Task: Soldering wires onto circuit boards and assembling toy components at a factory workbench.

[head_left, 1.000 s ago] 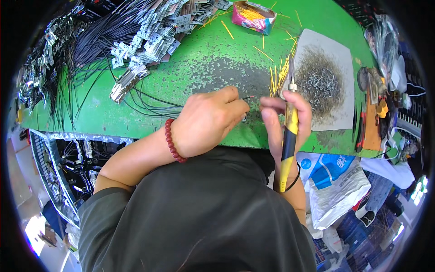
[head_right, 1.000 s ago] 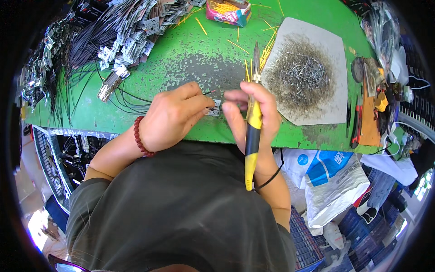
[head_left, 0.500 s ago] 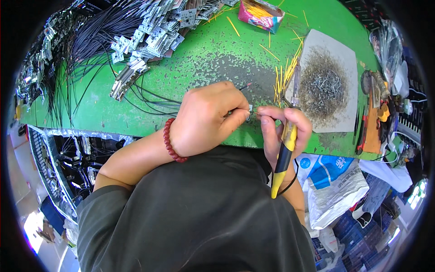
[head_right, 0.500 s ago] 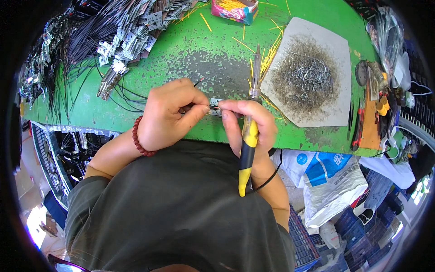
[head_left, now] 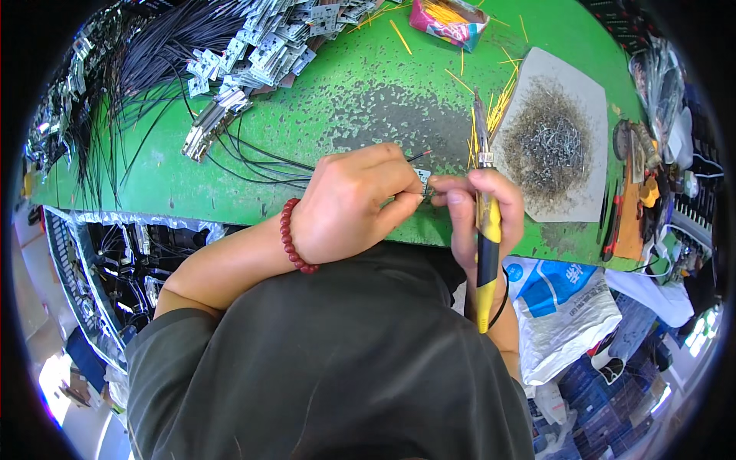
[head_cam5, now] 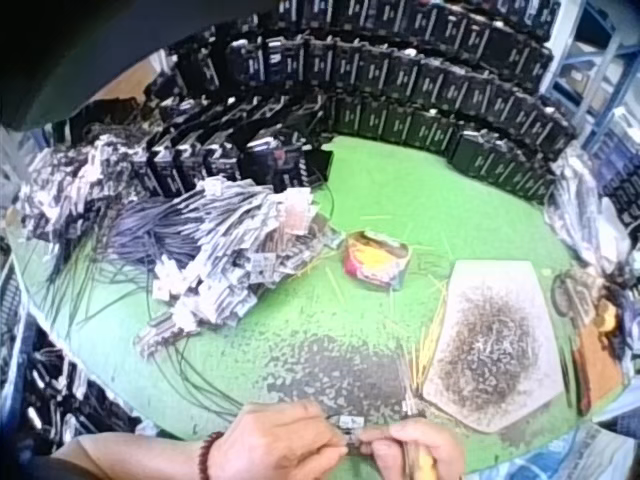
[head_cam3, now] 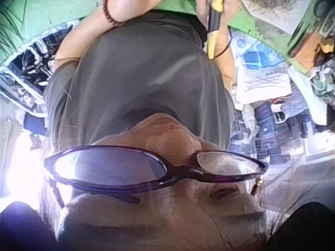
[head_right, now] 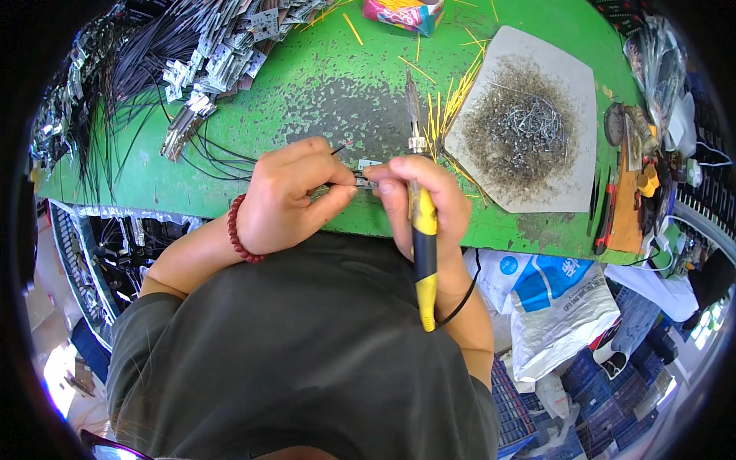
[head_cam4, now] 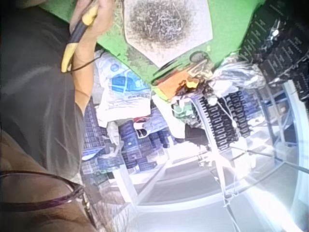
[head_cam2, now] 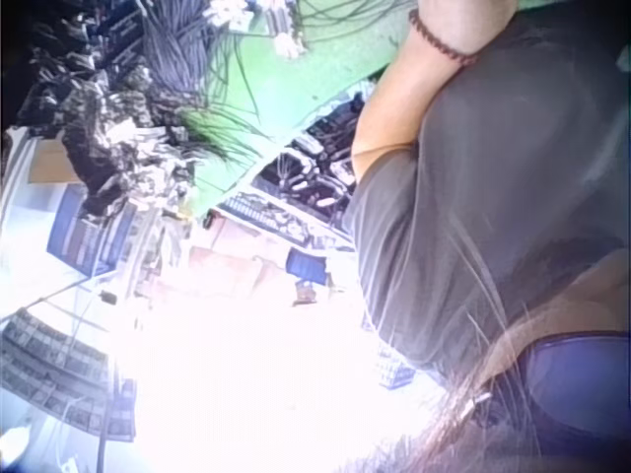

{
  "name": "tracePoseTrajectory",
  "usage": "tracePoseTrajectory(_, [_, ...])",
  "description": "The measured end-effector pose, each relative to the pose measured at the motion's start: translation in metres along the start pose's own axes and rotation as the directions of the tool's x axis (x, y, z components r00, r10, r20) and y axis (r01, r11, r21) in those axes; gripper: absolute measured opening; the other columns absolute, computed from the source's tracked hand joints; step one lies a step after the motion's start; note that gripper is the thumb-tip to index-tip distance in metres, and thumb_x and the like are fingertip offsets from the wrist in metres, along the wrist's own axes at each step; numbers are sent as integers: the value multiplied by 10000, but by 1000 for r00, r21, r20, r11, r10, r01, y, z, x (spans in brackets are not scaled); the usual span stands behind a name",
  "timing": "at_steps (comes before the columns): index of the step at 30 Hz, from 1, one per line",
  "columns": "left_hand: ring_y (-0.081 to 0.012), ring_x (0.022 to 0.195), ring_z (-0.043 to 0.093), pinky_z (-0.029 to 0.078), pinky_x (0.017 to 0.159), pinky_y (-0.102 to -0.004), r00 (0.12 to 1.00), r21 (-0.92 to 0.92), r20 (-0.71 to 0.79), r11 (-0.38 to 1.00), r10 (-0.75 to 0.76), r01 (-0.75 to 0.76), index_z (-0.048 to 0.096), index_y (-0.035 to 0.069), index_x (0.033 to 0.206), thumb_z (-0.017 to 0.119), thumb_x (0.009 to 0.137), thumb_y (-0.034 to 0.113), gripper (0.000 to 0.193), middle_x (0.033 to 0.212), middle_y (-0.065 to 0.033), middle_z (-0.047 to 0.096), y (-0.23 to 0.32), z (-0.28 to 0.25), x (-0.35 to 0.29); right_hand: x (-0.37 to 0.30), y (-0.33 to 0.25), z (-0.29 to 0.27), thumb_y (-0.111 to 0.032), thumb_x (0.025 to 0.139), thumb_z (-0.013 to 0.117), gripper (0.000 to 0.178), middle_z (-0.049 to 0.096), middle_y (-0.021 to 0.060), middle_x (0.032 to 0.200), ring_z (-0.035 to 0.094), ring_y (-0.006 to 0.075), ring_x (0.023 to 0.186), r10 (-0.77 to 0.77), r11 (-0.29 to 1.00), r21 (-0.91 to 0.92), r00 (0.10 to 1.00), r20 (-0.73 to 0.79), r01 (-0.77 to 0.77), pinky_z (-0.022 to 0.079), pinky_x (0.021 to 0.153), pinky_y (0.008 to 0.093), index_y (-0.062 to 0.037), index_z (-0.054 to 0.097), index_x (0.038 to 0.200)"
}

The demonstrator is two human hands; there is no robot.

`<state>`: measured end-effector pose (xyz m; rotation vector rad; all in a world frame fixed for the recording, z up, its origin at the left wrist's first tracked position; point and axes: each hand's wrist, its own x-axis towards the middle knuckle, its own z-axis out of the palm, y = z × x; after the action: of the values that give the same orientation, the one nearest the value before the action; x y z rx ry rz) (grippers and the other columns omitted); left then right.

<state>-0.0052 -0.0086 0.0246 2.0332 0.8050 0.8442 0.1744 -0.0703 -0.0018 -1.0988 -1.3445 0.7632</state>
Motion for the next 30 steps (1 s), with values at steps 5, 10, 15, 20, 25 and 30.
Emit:
tracePoseTrajectory(5, [-218, 612, 552, 430, 530, -316, 999, -35, -10, 999, 38, -38, 635, 29, 772, 727, 712, -20, 120, 699, -77, 569, -4, -3, -6, 15, 18, -31, 25, 754, 660, 316, 709, 86, 1008, 669, 209, 834, 40, 974, -221, 929, 368, 46, 499, 750, 340, -102, 592, 1035])
tracePoseTrajectory(10, [-231, 646, 575, 456, 561, -320, 1000, -33, 9, 999, 23, -23, 636, 29, 775, 734, 709, -17, 126, 747, -87, 598, -3, -4, -12, 41, 11, -24, -129, 763, 573, 285, 675, 52, 976, 599, 265, 972, -81, 801, -392, 730, 679, 453, 458, 836, 396, -133, 620, 1044])
tracePoseTrajectory(15, [-265, 714, 602, 491, 630, -354, 999, 58, 31, 998, 36, -38, 617, 44, 781, 713, 725, 29, 112, 777, -86, 597, -7, -2, -11, 36, 19, -22, -158, 740, 614, 296, 551, 27, 761, 569, 234, 860, -156, 677, -497, 767, 623, 542, 439, 740, 366, -156, 632, 1036])
tracePoseTrajectory(20, [-289, 795, 612, 502, 711, -367, 997, 116, 73, 993, -3, -5, 617, 33, 802, 702, 717, 6, 123, 853, -108, 635, -18, 12, -7, 9, 11, 3, -218, 724, 696, 357, 483, 0, 691, 513, 192, 713, -111, 608, -730, 943, 312, 313, 350, 617, 351, -162, 633, 1071])
tracePoseTrajectory(25, [-272, 789, 607, 501, 677, -362, 998, 218, 54, 975, 28, -40, 609, 45, 797, 695, 722, 31, 115, 866, -80, 637, -28, 22, -2, 9, 11, -10, -150, 742, 717, 387, 561, 17, 731, 545, 211, 706, -80, 786, -583, 969, 235, 207, 382, 625, 345, -129, 628, 1118])
tracePoseTrajectory(30, [-261, 790, 620, 505, 687, -344, 998, 252, 61, 967, 16, -31, 602, 26, 748, 691, 717, -21, 106, 860, -92, 650, -25, 21, 1, -21, -3, -78, -458, 899, 610, 609, 686, 103, 816, 645, 136, 650, 70, 941, -305, 965, -253, -148, 503, 579, 275, 24, 542, 1266])
